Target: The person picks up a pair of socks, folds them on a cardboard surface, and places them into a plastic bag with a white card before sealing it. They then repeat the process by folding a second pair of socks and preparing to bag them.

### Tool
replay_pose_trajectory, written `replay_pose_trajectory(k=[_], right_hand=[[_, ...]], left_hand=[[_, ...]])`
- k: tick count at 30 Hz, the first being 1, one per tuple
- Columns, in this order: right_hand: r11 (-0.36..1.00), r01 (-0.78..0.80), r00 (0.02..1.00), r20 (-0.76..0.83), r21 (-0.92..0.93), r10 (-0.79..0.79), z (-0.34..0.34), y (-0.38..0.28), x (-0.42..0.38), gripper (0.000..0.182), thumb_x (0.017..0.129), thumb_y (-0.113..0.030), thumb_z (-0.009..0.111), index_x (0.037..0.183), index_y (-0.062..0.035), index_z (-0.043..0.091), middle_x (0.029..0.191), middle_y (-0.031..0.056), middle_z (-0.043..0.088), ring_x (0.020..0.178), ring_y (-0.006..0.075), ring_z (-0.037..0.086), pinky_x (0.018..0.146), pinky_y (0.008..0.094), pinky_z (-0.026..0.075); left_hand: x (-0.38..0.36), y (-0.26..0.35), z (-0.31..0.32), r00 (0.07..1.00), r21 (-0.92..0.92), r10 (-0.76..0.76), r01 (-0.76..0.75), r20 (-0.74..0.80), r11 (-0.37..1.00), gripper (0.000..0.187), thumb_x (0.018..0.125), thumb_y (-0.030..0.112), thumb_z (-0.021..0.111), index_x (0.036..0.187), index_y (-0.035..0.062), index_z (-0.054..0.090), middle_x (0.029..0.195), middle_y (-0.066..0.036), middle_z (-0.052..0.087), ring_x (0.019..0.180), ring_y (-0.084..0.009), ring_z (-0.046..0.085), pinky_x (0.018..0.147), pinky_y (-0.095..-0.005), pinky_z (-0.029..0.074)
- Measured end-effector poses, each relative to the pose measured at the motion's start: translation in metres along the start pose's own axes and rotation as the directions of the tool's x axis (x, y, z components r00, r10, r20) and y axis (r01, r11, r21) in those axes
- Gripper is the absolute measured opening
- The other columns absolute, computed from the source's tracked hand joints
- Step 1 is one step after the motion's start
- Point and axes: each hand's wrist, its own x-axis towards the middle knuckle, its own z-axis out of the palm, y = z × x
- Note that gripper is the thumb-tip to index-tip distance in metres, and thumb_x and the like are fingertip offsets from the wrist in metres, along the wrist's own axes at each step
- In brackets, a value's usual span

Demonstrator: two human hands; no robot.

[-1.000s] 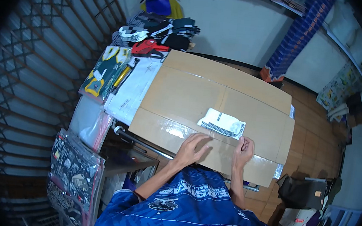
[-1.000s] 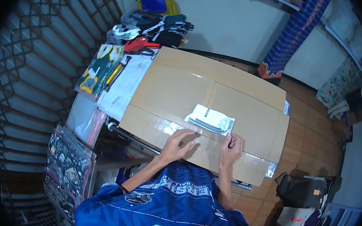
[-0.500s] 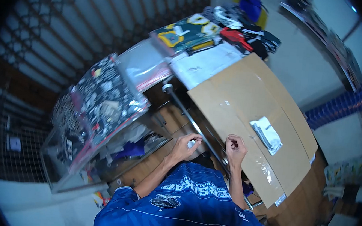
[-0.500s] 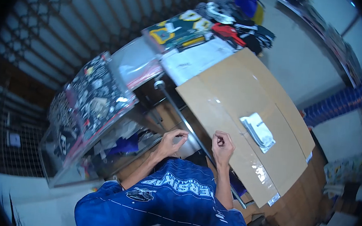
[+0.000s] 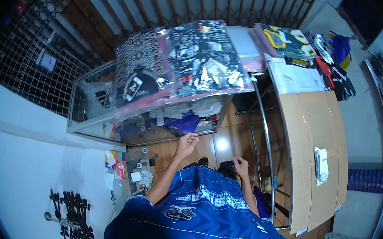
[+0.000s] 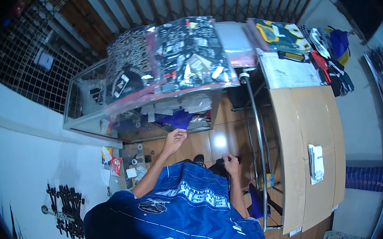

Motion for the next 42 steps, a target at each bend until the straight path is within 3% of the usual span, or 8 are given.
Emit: replay_pose_trajectory(k=[3, 7, 11, 17, 18, 22, 29, 42], right_hand=[[0.941, -0.262, 0.965, 0.058, 0.215, 0.255, 0.026, 0.053, -0.012, 0.03, 0.103, -0.03, 0.07, 0.098, -0.0023, 0.081, 0.081, 0.0064, 0.077, 0.066, 0.013, 0.068, 0.058, 0.0316, 0.052], [0.755, -0.475, 0.86, 0.053, 0.452, 0.508, 0.028, 0.085, -0.043, 0.029, 0.103, -0.031, 0.068, 0.099, -0.0051, 0.081, 0.08, 0.0053, 0.076, 0.064, 0.0123, 0.067, 0.056, 0.0305, 0.05], [0.726, -0.503, 0.788, -0.096, 0.469, 0.608, -0.033, 0.133, -0.085, 0.029, 0.103, -0.03, 0.068, 0.099, -0.0048, 0.08, 0.08, 0.0054, 0.076, 0.064, 0.0123, 0.067, 0.056, 0.0303, 0.05], [0.715, -0.548, 0.66, -0.301, 0.434, 0.688, -0.11, 0.162, -0.149, 0.028, 0.103, -0.03, 0.068, 0.1, -0.0045, 0.08, 0.08, 0.0055, 0.076, 0.064, 0.0123, 0.067, 0.056, 0.03, 0.05], [0.71, -0.554, 0.649, -0.308, 0.435, 0.696, -0.11, 0.163, -0.154, 0.028, 0.103, -0.03, 0.067, 0.1, -0.0044, 0.079, 0.08, 0.0055, 0.076, 0.064, 0.0123, 0.067, 0.056, 0.03, 0.05], [0.728, -0.541, 0.685, -0.282, 0.42, 0.672, -0.087, 0.157, -0.149, 0.028, 0.103, -0.03, 0.067, 0.1, -0.0042, 0.079, 0.08, 0.0056, 0.076, 0.064, 0.0123, 0.067, 0.056, 0.0298, 0.05], [0.783, -0.5, 0.793, -0.167, 0.369, 0.586, -0.024, 0.138, -0.115, 0.028, 0.103, -0.029, 0.067, 0.101, -0.0038, 0.078, 0.08, 0.0057, 0.075, 0.063, 0.0123, 0.066, 0.056, 0.0295, 0.05], [0.824, -0.497, 0.833, -0.118, 0.273, 0.541, 0.004, 0.127, -0.099, 0.027, 0.103, -0.028, 0.065, 0.102, -0.0031, 0.077, 0.08, 0.0059, 0.075, 0.063, 0.0123, 0.066, 0.056, 0.029, 0.05]], left_hand=[[0.008, -0.039, -0.028, 0.989, -0.158, -0.105, 0.088, -0.101, 0.984, 0.026, 0.102, 0.011, 0.072, 0.127, 0.0017, 0.071, 0.108, -0.009, 0.078, 0.097, -0.0147, 0.073, 0.086, -0.0285, 0.057], [0.015, -0.041, -0.05, 0.873, -0.519, -0.486, 0.396, -0.044, 0.757, 0.041, 0.104, 0.029, 0.074, 0.139, 0.0106, 0.065, 0.131, -0.005, 0.074, 0.114, -0.0144, 0.069, 0.09, -0.029, 0.055], [0.044, -0.067, -0.062, 0.814, -0.789, -0.564, 0.436, 0.14, 0.433, 0.063, 0.101, 0.039, 0.078, 0.15, 0.0087, 0.053, 0.136, -0.006, 0.069, 0.119, -0.0199, 0.068, 0.094, -0.0335, 0.058], [0.102, -0.08, -0.063, 0.782, -0.901, -0.619, 0.318, 0.073, 0.296, 0.074, 0.095, 0.047, 0.083, 0.148, 0.0078, 0.05, 0.129, -0.005, 0.07, 0.115, -0.0209, 0.069, 0.089, -0.0343, 0.062], [0.111, -0.082, -0.063, 0.749, -0.934, -0.661, 0.27, 0.051, 0.233, 0.054, 0.1, 0.038, 0.08, 0.138, 0.0075, 0.058, 0.125, -0.006, 0.071, 0.113, -0.0221, 0.069, 0.087, -0.035, 0.063], [0.134, -0.09, -0.061, 0.732, -0.963, -0.68, 0.153, -0.04, 0.222, 0.014, 0.107, 0.012, 0.067, 0.118, 0.0028, 0.065, 0.115, -0.011, 0.073, 0.102, -0.0249, 0.074, 0.083, -0.0354, 0.068], [0.139, -0.044, -0.044, 0.783, -0.986, -0.611, -0.012, -0.114, 0.169, 0.013, 0.108, 0.001, 0.057, 0.116, -0.0064, 0.063, 0.114, -0.017, 0.071, 0.108, -0.0283, 0.074, 0.095, -0.0369, 0.069], [0.165, -0.019, 0.033, 0.907, -0.97, -0.419, 0.144, 0.051, 0.194, 0.017, 0.095, 0.003, 0.08, 0.11, -0.0006, 0.073, 0.112, -0.013, 0.077, 0.106, -0.0236, 0.076, 0.098, -0.0321, 0.064]])
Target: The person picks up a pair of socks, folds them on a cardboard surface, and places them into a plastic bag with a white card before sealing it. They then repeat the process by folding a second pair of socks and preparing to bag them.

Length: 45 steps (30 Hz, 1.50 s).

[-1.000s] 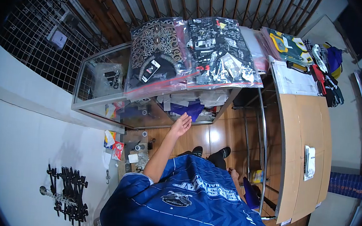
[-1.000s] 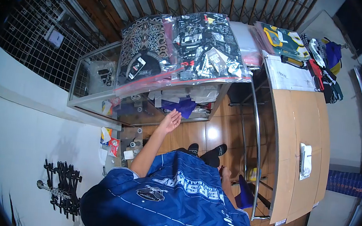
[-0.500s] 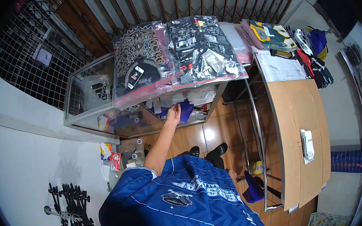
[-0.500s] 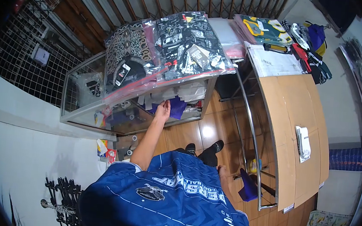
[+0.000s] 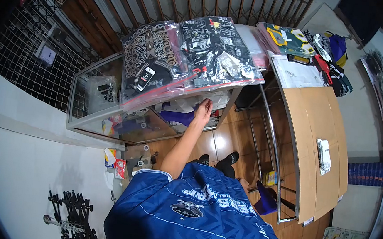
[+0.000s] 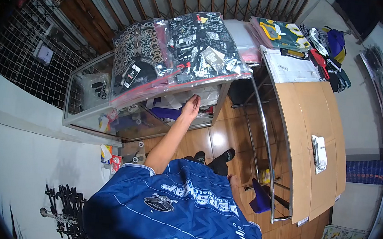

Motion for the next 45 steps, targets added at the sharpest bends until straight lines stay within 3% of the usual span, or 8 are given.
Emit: replay_pose_trajectory(k=[10, 13, 21, 28, 31, 32, 39, 45], right_hand=[[0.998, 0.067, 0.998, 0.006, -0.012, -0.067, 0.023, 0.012, 0.019, 0.027, 0.103, -0.027, 0.065, 0.103, -0.0025, 0.076, 0.08, 0.0061, 0.075, 0.063, 0.0123, 0.066, 0.055, 0.0286, 0.05], [0.96, 0.125, 0.99, 0.029, 0.25, -0.136, 0.039, 0.005, 0.034, 0.027, 0.103, -0.027, 0.064, 0.103, -0.002, 0.075, 0.079, 0.0061, 0.074, 0.063, 0.0125, 0.066, 0.056, 0.0286, 0.05], [0.9, 0.127, 0.808, 0.483, 0.418, -0.339, 0.051, -0.179, -0.075, 0.077, 0.106, -0.063, 0.056, 0.154, -0.0041, 0.048, 0.14, 0.0173, 0.07, 0.114, 0.0243, 0.07, 0.087, 0.0364, 0.058], [0.819, 0.393, 0.711, 0.426, 0.419, -0.559, 0.022, -0.252, -0.127, 0.073, 0.102, -0.039, 0.072, 0.153, 0.0058, 0.046, 0.137, 0.0194, 0.072, 0.106, 0.0273, 0.075, 0.085, 0.0386, 0.062], [0.833, 0.418, 0.751, 0.378, 0.363, -0.542, -0.002, -0.258, -0.145, 0.06, 0.104, -0.031, 0.07, 0.147, 0.0066, 0.052, 0.132, 0.0192, 0.074, 0.1, 0.0258, 0.077, 0.082, 0.0366, 0.064], [0.82, 0.389, 0.785, 0.315, 0.42, -0.534, -0.01, -0.258, -0.152, 0.044, 0.107, -0.02, 0.065, 0.143, 0.0052, 0.058, 0.128, 0.019, 0.075, 0.098, 0.0251, 0.079, 0.078, 0.0331, 0.066], [0.692, 0.325, 0.781, 0.229, 0.644, -0.58, -0.056, -0.214, -0.144, 0.032, 0.108, -0.008, 0.061, 0.138, 0.0049, 0.06, 0.124, 0.0221, 0.076, 0.09, 0.022, 0.079, 0.071, 0.0297, 0.065], [0.712, 0.34, 0.833, 0.155, 0.614, -0.531, -0.092, -0.19, -0.138, 0.033, 0.109, -0.009, 0.061, 0.138, 0.0047, 0.062, 0.12, 0.0221, 0.077, 0.087, 0.0222, 0.079, 0.071, 0.0308, 0.064]], left_hand=[[-0.089, 0.017, -0.023, 0.964, 0.241, 0.265, -0.255, -0.012, 0.937, 0.014, 0.094, 0.017, 0.055, 0.104, 0.009, 0.06, 0.149, -0.019, 0.061, 0.136, -0.033, 0.061, 0.109, -0.0484, 0.054], [-0.128, 0.039, -0.04, 0.953, 0.307, 0.296, -0.302, 0.069, 0.903, 0.003, 0.093, 0.014, 0.05, 0.092, 0.0121, 0.052, 0.152, -0.021, 0.06, 0.138, -0.0357, 0.06, 0.106, -0.0525, 0.056], [-0.201, 0.046, -0.061, 0.949, 0.462, 0.131, -0.257, 0.288, 0.849, 0.009, 0.089, 0.015, 0.046, 0.081, 0.0105, 0.045, 0.146, -0.024, 0.063, 0.133, -0.0403, 0.062, 0.101, -0.0529, 0.058], [-0.175, -0.007, -0.083, 0.967, 0.435, 0.09, -0.19, 0.239, 0.88, 0.02, 0.086, 0.01, 0.046, 0.097, -0.0004, 0.059, 0.127, -0.02, 0.07, 0.112, -0.0301, 0.071, 0.097, -0.0506, 0.063], [-0.172, -0.02, -0.069, 0.897, 0.422, -0.001, -0.207, 0.442, 0.882, 0.019, 0.111, 0.014, 0.046, 0.102, 0.0049, 0.061, 0.106, -0.006, 0.062, 0.11, -0.0248, 0.07, 0.097, -0.0492, 0.062], [-0.179, -0.029, -0.053, 0.946, 0.487, -0.011, -0.157, 0.324, 0.859, 0.02, 0.087, 0.012, 0.046, 0.098, 0.0011, 0.059, 0.125, -0.02, 0.07, 0.112, -0.032, 0.071, 0.095, -0.0503, 0.062], [-0.188, -0.063, 0.008, 0.906, 0.561, -0.261, 0.032, 0.334, 0.827, 0.006, 0.093, 0.016, 0.047, 0.093, 0.0102, 0.048, 0.128, -0.022, 0.069, 0.116, -0.0369, 0.071, 0.095, -0.0501, 0.06], [-0.174, -0.07, 0.05, 0.953, 0.679, -0.089, -0.138, 0.289, 0.721, 0.038, 0.11, 0.031, 0.065, 0.137, 0.0036, 0.061, 0.126, -0.017, 0.074, 0.099, -0.0241, 0.076, 0.077, -0.0341, 0.064]])
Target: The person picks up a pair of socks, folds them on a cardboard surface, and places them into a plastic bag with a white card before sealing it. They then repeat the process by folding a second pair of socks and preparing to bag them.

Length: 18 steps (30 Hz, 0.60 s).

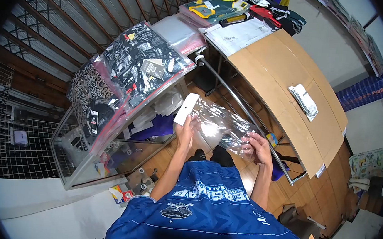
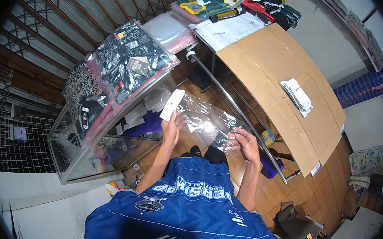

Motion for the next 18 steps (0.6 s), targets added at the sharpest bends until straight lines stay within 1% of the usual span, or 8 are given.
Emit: replay_pose_trajectory(k=[2, 6, 12, 13, 14, 16, 17, 18], right_hand=[[1.0, 0.006, 1.0, 0.001, -0.007, -0.006, -0.012, -0.002, 0.0, 0.032, 0.109, -0.009, 0.06, 0.137, 0.0049, 0.062, 0.119, 0.0217, 0.077, 0.087, 0.0224, 0.079, 0.072, 0.0312, 0.065], [1.0, -0.005, 1.0, 0.002, -0.006, 0.005, -0.019, -0.009, 0.001, 0.031, 0.109, -0.01, 0.061, 0.136, 0.0042, 0.064, 0.117, 0.0206, 0.078, 0.086, 0.0221, 0.079, 0.07, 0.032, 0.065], [1.0, -0.001, 0.999, -0.042, 0.013, 0.002, -0.024, -0.009, 0.009, 0.03, 0.109, -0.013, 0.063, 0.135, 0.0021, 0.066, 0.112, 0.019, 0.079, 0.081, 0.0187, 0.078, 0.066, 0.0297, 0.066], [1.0, -0.008, 0.998, -0.056, -0.015, 0.007, -0.029, -0.005, 0.013, 0.031, 0.109, -0.014, 0.063, 0.136, 0.0012, 0.066, 0.111, 0.0183, 0.079, 0.08, 0.0179, 0.078, 0.065, 0.0294, 0.066], [0.999, -0.016, 0.997, -0.07, -0.043, 0.013, -0.033, -0.003, 0.016, 0.031, 0.109, -0.015, 0.064, 0.137, 0.0003, 0.065, 0.111, 0.0177, 0.079, 0.079, 0.0172, 0.077, 0.064, 0.0291, 0.066], [0.99, -0.03, 0.999, -0.016, -0.14, 0.028, -0.028, -0.009, 0.019, 0.028, 0.11, -0.014, 0.061, 0.134, 0.001, 0.066, 0.106, 0.0156, 0.079, 0.076, 0.0151, 0.075, 0.063, 0.0291, 0.064], [0.98, -0.036, 0.999, 0.012, -0.194, 0.039, -0.025, -0.011, 0.021, 0.027, 0.11, -0.013, 0.06, 0.132, 0.0012, 0.067, 0.105, 0.015, 0.079, 0.076, 0.0147, 0.074, 0.064, 0.0289, 0.064], [0.968, -0.04, 0.998, 0.04, -0.247, 0.052, -0.017, -0.016, 0.023, 0.026, 0.11, -0.012, 0.059, 0.13, 0.0014, 0.068, 0.104, 0.0144, 0.078, 0.076, 0.0143, 0.074, 0.065, 0.0286, 0.063]], left_hand=[[0.012, 0.006, -0.002, 0.997, 0.125, 0.048, -0.04, -0.058, 0.991, 0.041, 0.11, 0.03, 0.067, 0.14, 0.0016, 0.062, 0.124, -0.017, 0.075, 0.098, -0.0224, 0.076, 0.076, -0.0334, 0.064], [0.01, 0.025, 0.007, 0.999, 0.225, 0.041, -0.038, -0.007, 0.974, 0.042, 0.109, 0.028, 0.068, 0.14, -0.0002, 0.064, 0.12, -0.017, 0.076, 0.095, -0.0217, 0.077, 0.073, -0.0309, 0.064], [0.005, 0.031, -0.019, 0.991, 0.241, -0.127, 0.112, 0.05, 0.964, 0.036, 0.11, 0.025, 0.066, 0.133, -0.001, 0.066, 0.113, -0.016, 0.078, 0.093, -0.0225, 0.078, 0.074, -0.0298, 0.064], [0.012, 0.026, -0.04, 0.973, 0.341, -0.196, 0.145, 0.119, 0.929, 0.042, 0.105, 0.023, 0.073, 0.137, -0.0011, 0.061, 0.125, -0.019, 0.074, 0.103, -0.0252, 0.077, 0.08, -0.0335, 0.065], [0.015, 0.016, -0.061, 0.983, 0.436, -0.105, 0.03, 0.151, 0.899, 0.052, 0.101, 0.025, 0.077, 0.142, -0.0006, 0.057, 0.13, -0.021, 0.072, 0.106, -0.0275, 0.076, 0.084, -0.0368, 0.065], [0.003, 0.02, -0.074, 0.97, 0.6, 0.057, -0.192, 0.237, 0.776, 0.073, 0.094, 0.027, 0.085, 0.151, 0.0003, 0.049, 0.14, -0.024, 0.067, 0.114, -0.0319, 0.075, 0.09, -0.0434, 0.064], [-0.004, 0.021, -0.081, 0.974, 0.837, 0.167, -0.219, 0.154, 0.502, 0.101, 0.078, 0.029, 0.095, 0.158, 0.0016, 0.04, 0.149, -0.026, 0.06, 0.13, -0.0398, 0.066, 0.109, -0.0515, 0.054], [-0.015, 0.033, -0.073, 0.929, 0.857, 0.264, -0.346, 0.258, 0.382, 0.104, 0.076, 0.03, 0.095, 0.159, 0.002, 0.04, 0.15, -0.026, 0.059, 0.133, -0.0419, 0.063, 0.113, -0.0519, 0.049]])
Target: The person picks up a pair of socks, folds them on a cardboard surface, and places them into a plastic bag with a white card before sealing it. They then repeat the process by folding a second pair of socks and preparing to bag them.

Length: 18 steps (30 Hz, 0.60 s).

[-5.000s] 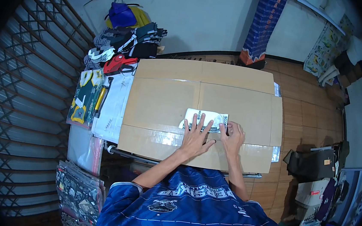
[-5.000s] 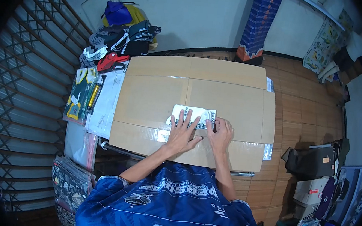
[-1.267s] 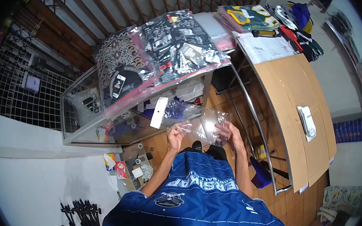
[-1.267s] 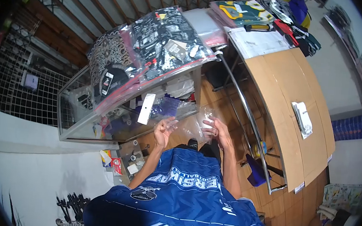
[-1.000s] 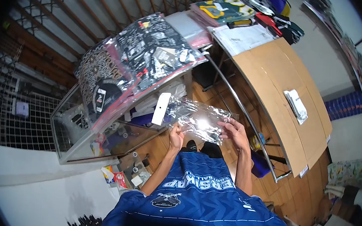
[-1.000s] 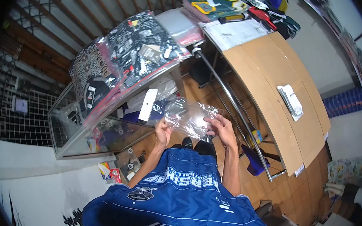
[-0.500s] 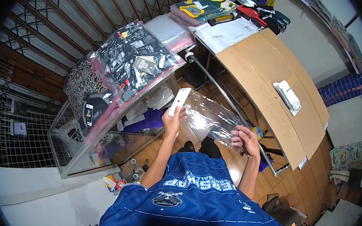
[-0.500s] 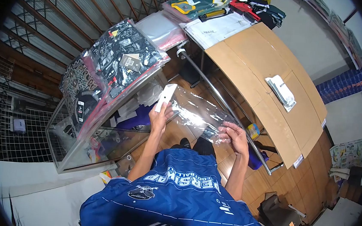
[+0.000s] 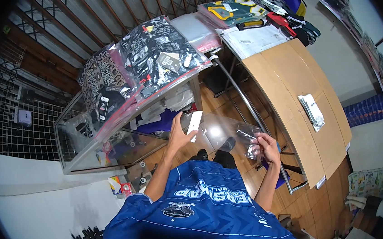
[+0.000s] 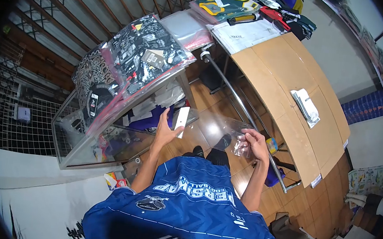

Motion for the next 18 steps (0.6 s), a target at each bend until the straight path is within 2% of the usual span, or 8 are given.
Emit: replay_pose_trajectory(k=[2, 3, 6, 7, 8, 10, 13, 18], right_hand=[[0.994, 0.021, 0.996, 0.091, -0.107, -0.011, 0.022, -0.015, 0.008, 0.023, 0.111, -0.012, 0.059, 0.126, 0.0015, 0.069, 0.101, 0.0119, 0.076, 0.076, 0.0147, 0.073, 0.066, 0.0287, 0.06], [0.993, 0.025, 0.986, 0.169, -0.116, -0.005, 0.031, -0.02, 0.015, 0.023, 0.111, -0.013, 0.059, 0.126, 0.0013, 0.069, 0.1, 0.0114, 0.076, 0.077, 0.015, 0.073, 0.066, 0.0287, 0.059], [0.984, 0.04, 0.948, 0.318, -0.175, 0.018, 0.058, -0.035, 0.047, 0.026, 0.112, -0.017, 0.058, 0.131, -0.0005, 0.066, 0.104, 0.0101, 0.075, 0.081, 0.0163, 0.073, 0.068, 0.0288, 0.058], [0.99, 0.02, 0.937, 0.348, -0.142, 0.031, 0.066, -0.038, 0.061, 0.028, 0.113, -0.019, 0.058, 0.133, -0.001, 0.065, 0.106, 0.0107, 0.075, 0.083, 0.0166, 0.073, 0.07, 0.029, 0.058], [0.994, -0.001, 0.925, 0.378, -0.109, 0.042, 0.074, -0.039, 0.072, 0.031, 0.113, -0.022, 0.058, 0.135, -0.0015, 0.064, 0.109, 0.0112, 0.076, 0.084, 0.0169, 0.074, 0.071, 0.0292, 0.059], [0.998, 0.028, 0.968, 0.252, -0.064, -0.011, 0.095, -0.042, 0.089, 0.037, 0.113, -0.028, 0.059, 0.139, -0.0027, 0.062, 0.114, 0.0123, 0.076, 0.09, 0.0175, 0.075, 0.073, 0.0302, 0.06], [0.999, 0.045, 0.994, 0.103, -0.019, -0.043, 0.106, -0.029, 0.101, 0.044, 0.111, -0.036, 0.061, 0.142, -0.0046, 0.062, 0.121, 0.0129, 0.076, 0.097, 0.0187, 0.076, 0.077, 0.0315, 0.061], [0.997, -0.069, 0.996, 0.046, -0.034, 0.07, 0.098, 0.021, 0.095, 0.043, 0.108, -0.038, 0.065, 0.14, -0.0075, 0.063, 0.122, 0.0101, 0.076, 0.101, 0.0196, 0.075, 0.082, 0.0339, 0.061]], left_hand=[[-0.003, 0.029, -0.012, 0.958, 0.217, 0.284, -0.268, -0.044, 0.939, 0.11, 0.071, 0.031, 0.097, 0.16, 0.0029, 0.039, 0.15, -0.025, 0.058, 0.139, -0.046, 0.057, 0.122, -0.0527, 0.04], [-0.002, 0.042, -0.016, 0.953, 0.218, 0.302, -0.302, 0.036, 0.928, 0.102, 0.075, 0.03, 0.094, 0.158, 0.0035, 0.042, 0.149, -0.023, 0.061, 0.144, -0.0446, 0.052, 0.127, -0.0513, 0.032], [0.008, 0.055, -0.028, 0.926, 0.154, 0.189, -0.25, 0.328, 0.956, 0.079, 0.086, 0.034, 0.088, 0.151, 0.005, 0.055, 0.141, -0.023, 0.067, 0.136, -0.0405, 0.06, 0.12, -0.0465, 0.042], [0.019, 0.035, -0.026, 0.9, -0.018, 0.203, -0.213, 0.385, 0.977, 0.049, 0.096, 0.029, 0.081, 0.135, 0.0025, 0.068, 0.116, -0.017, 0.078, 0.11, -0.0316, 0.075, 0.102, -0.0438, 0.056], [0.021, 0.015, -0.024, 0.898, -0.074, 0.123, -0.101, 0.422, 0.992, 0.042, 0.098, 0.028, 0.078, 0.13, 0.0019, 0.07, 0.111, -0.014, 0.078, 0.101, -0.0279, 0.076, 0.094, -0.041, 0.058], [0.029, -0.023, -0.026, 0.862, -0.171, -0.022, 0.125, 0.507, 0.977, 0.03, 0.104, 0.025, 0.073, 0.121, 0.0006, 0.073, 0.101, -0.01, 0.079, 0.084, -0.0205, 0.077, 0.078, -0.0354, 0.062], [0.019, -0.073, -0.049, 0.855, -0.187, -0.266, 0.38, 0.446, 0.906, 0.028, 0.107, 0.027, 0.07, 0.121, 0.0035, 0.072, 0.106, -0.007, 0.079, 0.077, -0.0152, 0.076, 0.069, -0.0309, 0.06], [-0.007, -0.118, -0.081, 0.875, -0.444, -0.459, 0.475, 0.152, 0.76, 0.028, 0.109, 0.027, 0.067, 0.121, 0.0022, 0.071, 0.108, -0.01, 0.077, 0.083, -0.0192, 0.078, 0.066, -0.0287, 0.06]])
